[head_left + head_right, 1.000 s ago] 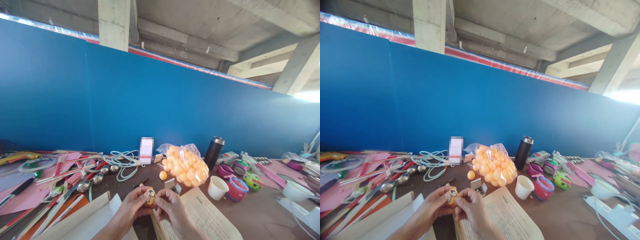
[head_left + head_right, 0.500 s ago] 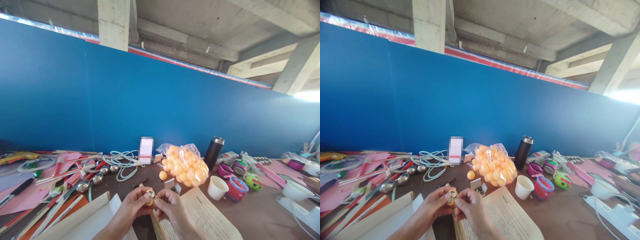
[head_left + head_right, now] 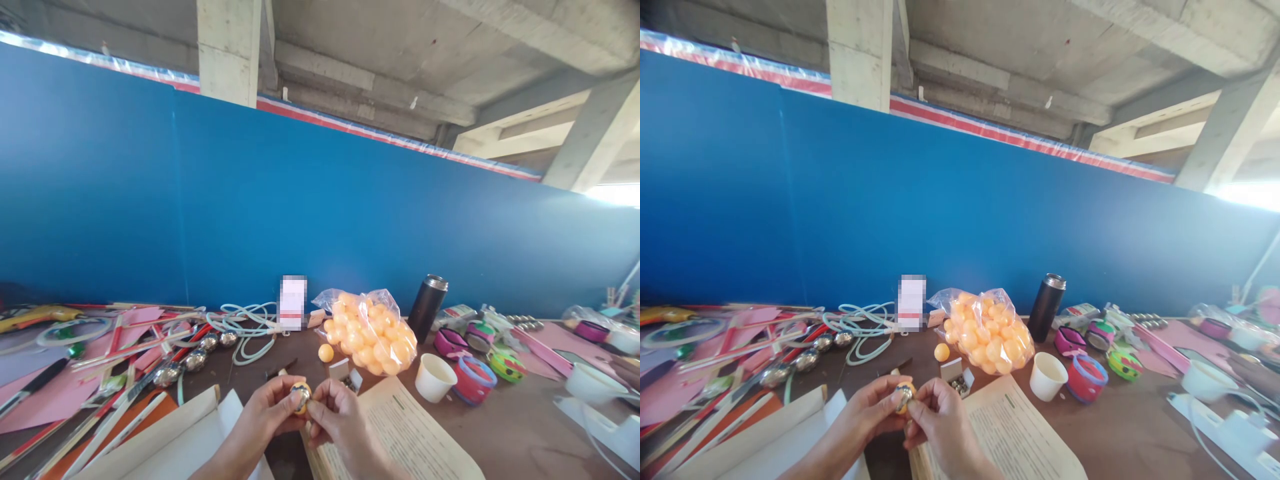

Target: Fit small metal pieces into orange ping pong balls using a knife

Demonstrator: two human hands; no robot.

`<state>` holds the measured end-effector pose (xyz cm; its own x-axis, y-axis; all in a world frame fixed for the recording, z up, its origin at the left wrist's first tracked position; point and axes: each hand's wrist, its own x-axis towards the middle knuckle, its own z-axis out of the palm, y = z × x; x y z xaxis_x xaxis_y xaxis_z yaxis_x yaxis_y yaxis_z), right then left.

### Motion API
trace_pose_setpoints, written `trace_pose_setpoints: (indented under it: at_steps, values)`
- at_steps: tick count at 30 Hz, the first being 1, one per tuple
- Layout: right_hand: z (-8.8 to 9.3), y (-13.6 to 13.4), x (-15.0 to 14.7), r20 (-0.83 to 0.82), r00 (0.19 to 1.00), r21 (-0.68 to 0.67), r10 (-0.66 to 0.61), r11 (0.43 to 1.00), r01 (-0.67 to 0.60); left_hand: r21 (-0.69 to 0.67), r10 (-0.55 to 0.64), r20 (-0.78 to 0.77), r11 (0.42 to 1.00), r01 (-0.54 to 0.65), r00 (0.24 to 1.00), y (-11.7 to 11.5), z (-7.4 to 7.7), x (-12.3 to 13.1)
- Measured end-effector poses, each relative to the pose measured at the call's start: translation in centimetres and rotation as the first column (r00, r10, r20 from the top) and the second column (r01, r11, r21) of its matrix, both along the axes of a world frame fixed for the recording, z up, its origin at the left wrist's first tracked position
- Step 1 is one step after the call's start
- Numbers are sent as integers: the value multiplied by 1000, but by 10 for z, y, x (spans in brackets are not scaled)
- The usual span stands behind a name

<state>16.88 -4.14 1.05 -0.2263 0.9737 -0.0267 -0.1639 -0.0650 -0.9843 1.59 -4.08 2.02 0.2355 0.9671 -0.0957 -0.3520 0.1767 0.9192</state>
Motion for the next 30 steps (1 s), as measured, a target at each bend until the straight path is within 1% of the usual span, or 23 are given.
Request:
trace_pose_setpoints:
  at_steps: [5,7,9,10,11,12,13,14,15,16,17,18,20,21,24,25,26,27,30]
  values:
    - [0,2,-3,7,1000,6,-14,1000,14,-1,30,25,1000,-30,999,-2,0,4]
    - [3,2,-2,44,998,19,-33,999,33,-19,51,32,999,-50,998,-1,-1,5]
    - [8,1,1,156,986,53,-52,998,44,-39,87,23,996,-86,996,1,0,3]
    - [11,-1,4,261,962,102,-76,993,51,-50,109,12,993,-108,994,2,2,1]
    - [15,-4,7,397,911,164,-112,985,49,-56,142,2,988,-141,990,4,3,-2]
    - [19,-7,10,553,819,230,-153,973,27,-59,181,-5,982,-181,983,6,5,-6]
    - [23,-10,13,703,685,275,-191,961,-14,-61,231,-8,971,-231,973,8,7,-10]
    - [27,-13,14,825,534,262,-185,962,-72,-51,293,0,955,-293,956,10,8,-14]
    - [30,-15,15,905,405,201,-133,971,-130,-47,345,13,938,-344,939,12,9,-18]
    - [33,-17,14,947,314,132,-72,976,-172,-45,394,23,919,-393,919,14,9,-23]
    - [34,-19,13,966,257,74,-22,978,-194,-46,425,34,905,-423,905,16,8,-26]
    - [34,-19,12,971,240,46,5,977,-207,-52,449,37,893,-447,893,18,7,-30]
    - [31,-19,8,963,270,52,-2,983,-178,-60,450,55,893,-447,891,22,2,-36]
    - [27,-19,6,954,299,62,-18,989,-137,-59,445,73,895,-442,892,24,-2,-39]
    - [12,-16,1,916,396,60,-73,997,45,-78,468,96,883,-462,878,30,-11,-44]
    - [6,-14,0,897,434,53,-88,994,91,-82,476,98,879,-470,874,32,-13,-45]
    - [1,-12,-1,870,482,58,-105,992,110,-81,483,101,875,-477,870,33,-16,-46]
    - [-4,-9,-2,836,535,74,-122,991,110,-79,492,103,870,-486,864,35,-18,-46]
    - [-13,-3,-3,680,718,188,-148,982,25,-81,515,119,857,-508,849,39,-22,-47]
